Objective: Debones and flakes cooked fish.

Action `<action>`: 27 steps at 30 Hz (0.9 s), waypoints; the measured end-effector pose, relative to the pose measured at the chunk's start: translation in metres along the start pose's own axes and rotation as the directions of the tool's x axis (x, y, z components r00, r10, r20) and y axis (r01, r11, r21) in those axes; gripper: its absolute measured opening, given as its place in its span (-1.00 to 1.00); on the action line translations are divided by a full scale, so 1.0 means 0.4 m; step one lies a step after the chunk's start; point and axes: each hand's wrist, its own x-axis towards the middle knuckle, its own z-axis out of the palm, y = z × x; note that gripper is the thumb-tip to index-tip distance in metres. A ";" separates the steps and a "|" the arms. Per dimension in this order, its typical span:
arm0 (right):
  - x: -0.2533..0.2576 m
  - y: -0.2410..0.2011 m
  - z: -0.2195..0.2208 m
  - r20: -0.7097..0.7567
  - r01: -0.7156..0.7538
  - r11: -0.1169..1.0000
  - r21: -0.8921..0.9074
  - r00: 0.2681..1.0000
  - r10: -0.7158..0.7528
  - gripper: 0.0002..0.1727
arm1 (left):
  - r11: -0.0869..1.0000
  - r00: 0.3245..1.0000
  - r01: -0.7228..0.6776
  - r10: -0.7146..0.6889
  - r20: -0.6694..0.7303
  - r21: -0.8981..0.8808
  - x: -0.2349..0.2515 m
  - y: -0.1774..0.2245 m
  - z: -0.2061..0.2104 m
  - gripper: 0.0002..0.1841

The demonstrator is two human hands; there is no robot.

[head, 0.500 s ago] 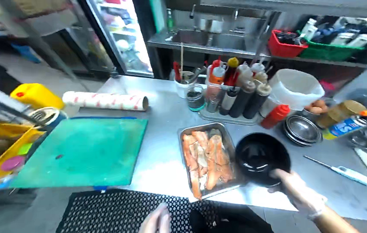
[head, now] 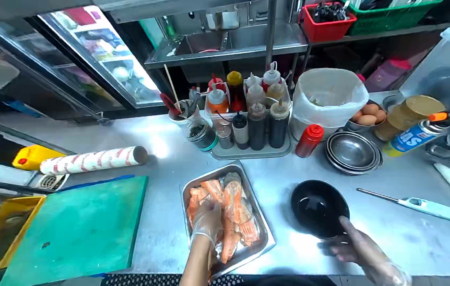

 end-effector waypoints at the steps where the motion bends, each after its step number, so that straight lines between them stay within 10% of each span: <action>1: -0.001 -0.010 -0.032 -0.007 0.055 0.996 -0.066 0.998 -0.056 -0.26 | 1.000 1.000 0.012 -0.012 -0.014 -0.011 0.003 -0.003 0.015 -0.64; 13: 0.046 -0.177 -0.212 0.015 0.525 0.784 -0.332 0.834 -0.552 -0.47 | 0.970 0.988 0.044 -0.077 -0.131 -0.240 0.010 -0.010 0.046 -0.68; 17: 0.077 -0.162 -0.188 -0.019 0.471 0.775 -0.422 0.850 -0.527 -0.40 | 0.537 0.991 0.028 0.093 0.093 -0.843 -0.051 0.013 -0.003 -0.82; 21: 0.093 -0.106 -0.068 0.053 0.372 0.789 -0.490 0.915 -0.399 -0.44 | 0.294 0.919 0.192 0.282 0.277 -0.936 -0.101 0.051 -0.011 -0.81; 27: 0.046 -0.082 0.030 -0.016 0.363 0.766 -0.530 0.899 -0.438 -0.46 | 0.433 0.806 0.203 0.435 0.401 -0.878 -0.178 0.195 0.066 -0.86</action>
